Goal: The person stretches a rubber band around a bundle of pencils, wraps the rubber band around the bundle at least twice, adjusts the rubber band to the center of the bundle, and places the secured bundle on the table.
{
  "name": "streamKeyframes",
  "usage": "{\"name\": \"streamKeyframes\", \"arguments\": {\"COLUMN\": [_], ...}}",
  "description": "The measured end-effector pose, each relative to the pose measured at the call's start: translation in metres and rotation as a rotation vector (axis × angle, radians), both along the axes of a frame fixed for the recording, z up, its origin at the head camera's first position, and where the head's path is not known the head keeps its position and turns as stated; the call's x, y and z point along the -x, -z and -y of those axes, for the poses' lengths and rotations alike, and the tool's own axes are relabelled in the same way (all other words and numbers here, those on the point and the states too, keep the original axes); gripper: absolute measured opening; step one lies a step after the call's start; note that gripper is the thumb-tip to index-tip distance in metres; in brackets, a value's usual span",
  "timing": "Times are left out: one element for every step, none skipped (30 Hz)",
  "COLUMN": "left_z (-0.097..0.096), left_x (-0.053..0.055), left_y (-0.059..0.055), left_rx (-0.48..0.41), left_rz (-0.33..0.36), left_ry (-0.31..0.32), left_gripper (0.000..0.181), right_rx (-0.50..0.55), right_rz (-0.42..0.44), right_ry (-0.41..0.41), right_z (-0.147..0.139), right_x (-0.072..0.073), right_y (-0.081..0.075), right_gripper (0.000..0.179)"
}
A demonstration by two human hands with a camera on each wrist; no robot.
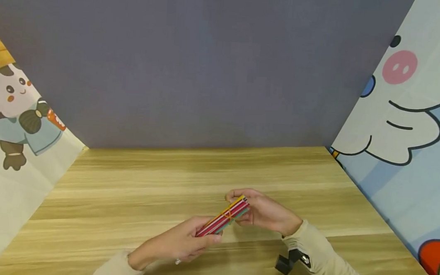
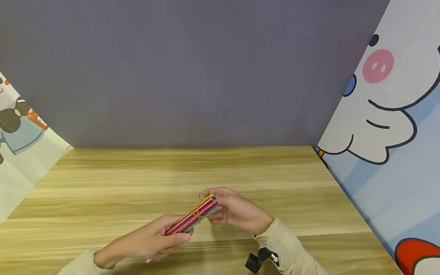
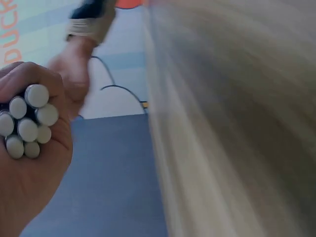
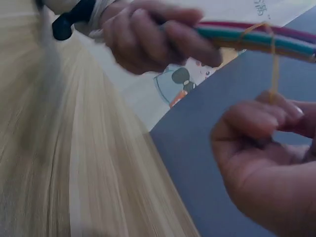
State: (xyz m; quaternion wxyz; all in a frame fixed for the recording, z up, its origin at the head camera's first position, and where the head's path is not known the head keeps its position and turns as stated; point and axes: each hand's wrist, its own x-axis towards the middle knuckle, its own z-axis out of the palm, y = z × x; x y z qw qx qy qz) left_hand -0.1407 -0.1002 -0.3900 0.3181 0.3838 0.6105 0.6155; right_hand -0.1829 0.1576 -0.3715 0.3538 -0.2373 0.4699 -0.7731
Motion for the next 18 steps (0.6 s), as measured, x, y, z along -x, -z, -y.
{"name": "streamKeyframes", "arguments": {"left_z": [0.001, 0.002, 0.004, 0.005, 0.006, 0.006, 0.006, 0.006, 0.005, 0.004, 0.002, 0.001, -0.001, -0.001, -0.002, -0.002, -0.003, -0.003], "left_x": [0.001, 0.002, 0.003, 0.005, 0.006, 0.007, 0.008, 0.008, 0.008, 0.007, 0.006, 0.005, 0.003, 0.002, 0.001, 0.001, 0.000, 0.000], "left_y": [-0.002, -0.004, -0.006, -0.007, -0.008, -0.009, -0.008, -0.008, -0.007, -0.006, -0.005, -0.005, -0.005, -0.005, -0.006, -0.006, -0.007, -0.007], "left_rx": [-0.016, -0.037, -0.056, -0.071, -0.091, -0.103, -0.114, -0.118, -0.120, -0.116, -0.113, -0.099, -0.083, -0.065, -0.047, -0.032, -0.017, -0.001], "left_rz": [-0.009, -0.015, -0.013, -0.008, -0.007, -0.006, -0.015, -0.030, -0.045, -0.072, -0.101, -0.123, -0.142, -0.157, -0.159, -0.162, -0.158, -0.149], "left_ry": [-0.012, -0.031, -0.055, -0.084, -0.113, -0.138, -0.158, -0.172, -0.184, -0.195, -0.208, -0.233, -0.258, -0.281, -0.304, -0.324, -0.341, -0.354], "left_gripper": [0.016, 0.017, 0.017, 0.017, 0.017, 0.017, 0.016, 0.016, 0.015, 0.014, 0.015, 0.015, 0.016, 0.017, 0.017, 0.018, 0.020, 0.021], "right_rx": [-0.001, 0.018, 0.044, 0.064, 0.067, 0.050, 0.015, -0.033, -0.088, -0.146, -0.202, -0.262, -0.320, -0.376, -0.430, -0.483, -0.535, -0.585], "right_rz": [-0.016, -0.026, -0.036, -0.051, -0.067, -0.090, -0.098, -0.104, -0.101, -0.086, -0.079, -0.081, -0.097, -0.131, -0.181, -0.251, -0.332, -0.410], "right_ry": [-0.028, -0.035, -0.023, -0.010, 0.008, 0.034, 0.065, 0.100, 0.140, 0.181, 0.220, 0.253, 0.274, 0.278, 0.268, 0.256, 0.242, 0.236], "right_z": [-0.002, -0.004, -0.005, -0.006, -0.007, -0.007, -0.006, -0.005, -0.003, -0.001, 0.002, 0.004, 0.006, 0.007, 0.008, 0.008, 0.008, 0.008], "right_x": [0.002, 0.004, 0.005, 0.006, 0.007, 0.007, 0.006, 0.006, 0.005, 0.005, 0.005, 0.005, 0.005, 0.005, 0.005, 0.005, 0.005, 0.004], "right_y": [0.001, 0.002, 0.002, 0.002, 0.002, 0.002, 0.002, 0.002, 0.004, 0.005, 0.007, 0.008, 0.010, 0.012, 0.012, 0.013, 0.012, 0.011], "right_gripper": [0.019, 0.017, 0.017, 0.016, 0.013, 0.011, 0.010, 0.009, 0.009, 0.010, 0.012, 0.014, 0.016, 0.018, 0.018, 0.017, 0.016, 0.015]}}
